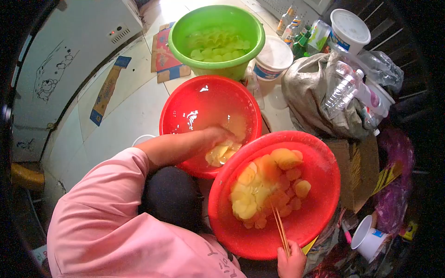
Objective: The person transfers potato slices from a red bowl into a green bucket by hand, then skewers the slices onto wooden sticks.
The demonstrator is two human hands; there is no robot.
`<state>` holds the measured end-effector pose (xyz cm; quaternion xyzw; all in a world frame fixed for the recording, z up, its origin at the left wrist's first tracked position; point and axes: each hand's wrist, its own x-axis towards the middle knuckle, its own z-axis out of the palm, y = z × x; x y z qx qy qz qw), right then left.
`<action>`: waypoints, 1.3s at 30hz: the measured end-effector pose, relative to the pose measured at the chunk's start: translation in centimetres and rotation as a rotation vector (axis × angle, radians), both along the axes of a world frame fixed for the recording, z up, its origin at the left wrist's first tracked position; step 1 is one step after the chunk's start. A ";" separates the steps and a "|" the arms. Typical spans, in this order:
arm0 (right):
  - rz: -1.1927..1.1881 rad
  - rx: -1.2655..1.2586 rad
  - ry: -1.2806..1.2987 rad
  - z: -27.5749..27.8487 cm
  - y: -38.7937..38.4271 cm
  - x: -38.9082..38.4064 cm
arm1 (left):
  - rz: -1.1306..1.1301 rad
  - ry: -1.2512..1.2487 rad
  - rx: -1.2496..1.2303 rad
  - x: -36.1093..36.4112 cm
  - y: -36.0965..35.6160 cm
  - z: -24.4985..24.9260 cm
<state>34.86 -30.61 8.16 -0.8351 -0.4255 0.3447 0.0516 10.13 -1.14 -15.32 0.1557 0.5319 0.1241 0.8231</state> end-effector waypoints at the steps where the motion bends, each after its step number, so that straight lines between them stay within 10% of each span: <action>1: -0.013 -0.013 -0.003 0.1 0.1 -0.1 | 0.000 0.000 -0.003 -0.4 -0.2 1.1; 9: -0.032 0.006 -0.003 0.3 -0.3 0.0 | -0.330 0.627 0.406 -2.3 0.4 7.0; 15: 0.023 0.071 -0.012 0.7 -1.2 0.1 | -0.080 0.318 0.848 -5.5 -0.2 4.9; 39: 0.073 0.119 -0.085 1.6 -1.5 -0.6 | 0.068 0.565 1.725 -9.5 -2.6 14.4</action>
